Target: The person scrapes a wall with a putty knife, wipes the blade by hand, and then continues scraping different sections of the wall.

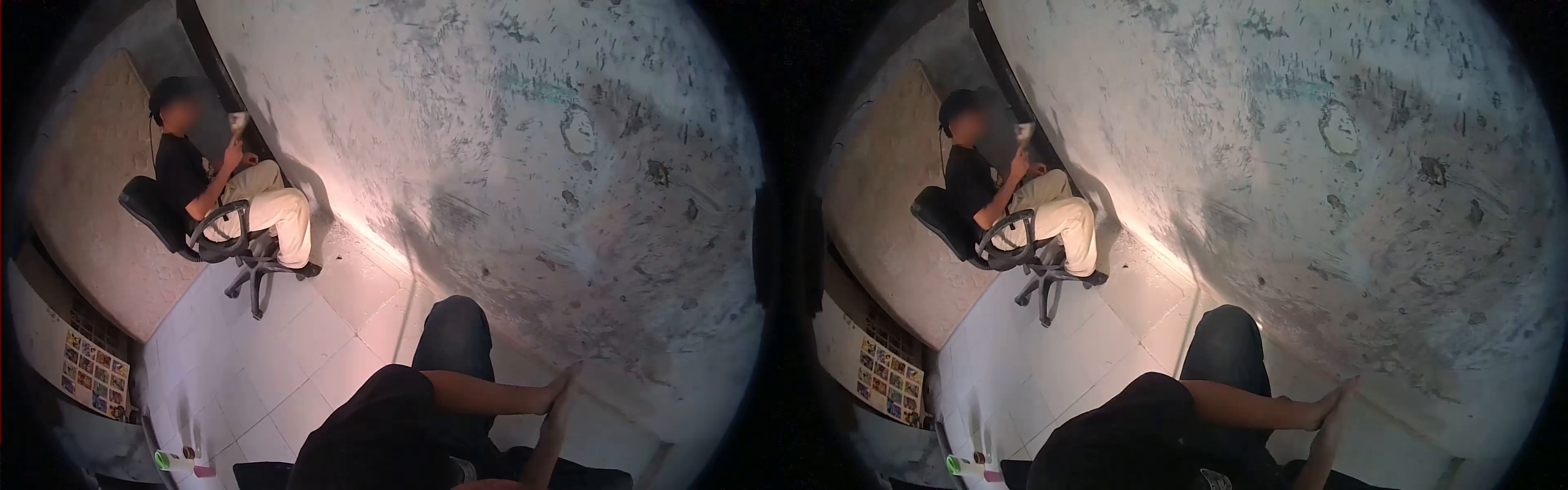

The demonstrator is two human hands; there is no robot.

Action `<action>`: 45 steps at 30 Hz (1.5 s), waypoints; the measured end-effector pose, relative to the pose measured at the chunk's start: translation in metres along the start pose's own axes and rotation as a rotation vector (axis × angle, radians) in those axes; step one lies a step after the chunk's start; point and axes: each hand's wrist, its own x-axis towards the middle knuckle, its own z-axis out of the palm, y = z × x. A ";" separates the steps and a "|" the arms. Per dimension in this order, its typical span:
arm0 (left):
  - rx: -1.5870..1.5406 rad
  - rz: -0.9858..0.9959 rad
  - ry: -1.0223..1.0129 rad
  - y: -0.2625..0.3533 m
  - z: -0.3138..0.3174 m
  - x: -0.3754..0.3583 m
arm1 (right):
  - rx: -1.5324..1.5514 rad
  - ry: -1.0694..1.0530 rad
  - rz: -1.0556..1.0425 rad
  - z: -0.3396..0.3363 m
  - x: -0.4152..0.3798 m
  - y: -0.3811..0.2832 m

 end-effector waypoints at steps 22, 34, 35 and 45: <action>0.214 -0.142 0.118 0.071 0.036 -0.050 | -0.516 -0.286 -0.185 -0.039 -0.039 -0.040; 0.777 0.356 -0.348 0.071 0.100 -0.019 | 0.006 0.139 -0.014 -0.089 -0.050 -0.045; 0.776 0.350 -0.351 0.074 0.105 -0.016 | 0.046 0.155 -0.141 -0.095 -0.048 -0.043; 1.567 1.710 -0.081 0.198 0.199 -0.022 | 0.463 0.510 -0.458 -0.150 -0.050 -0.095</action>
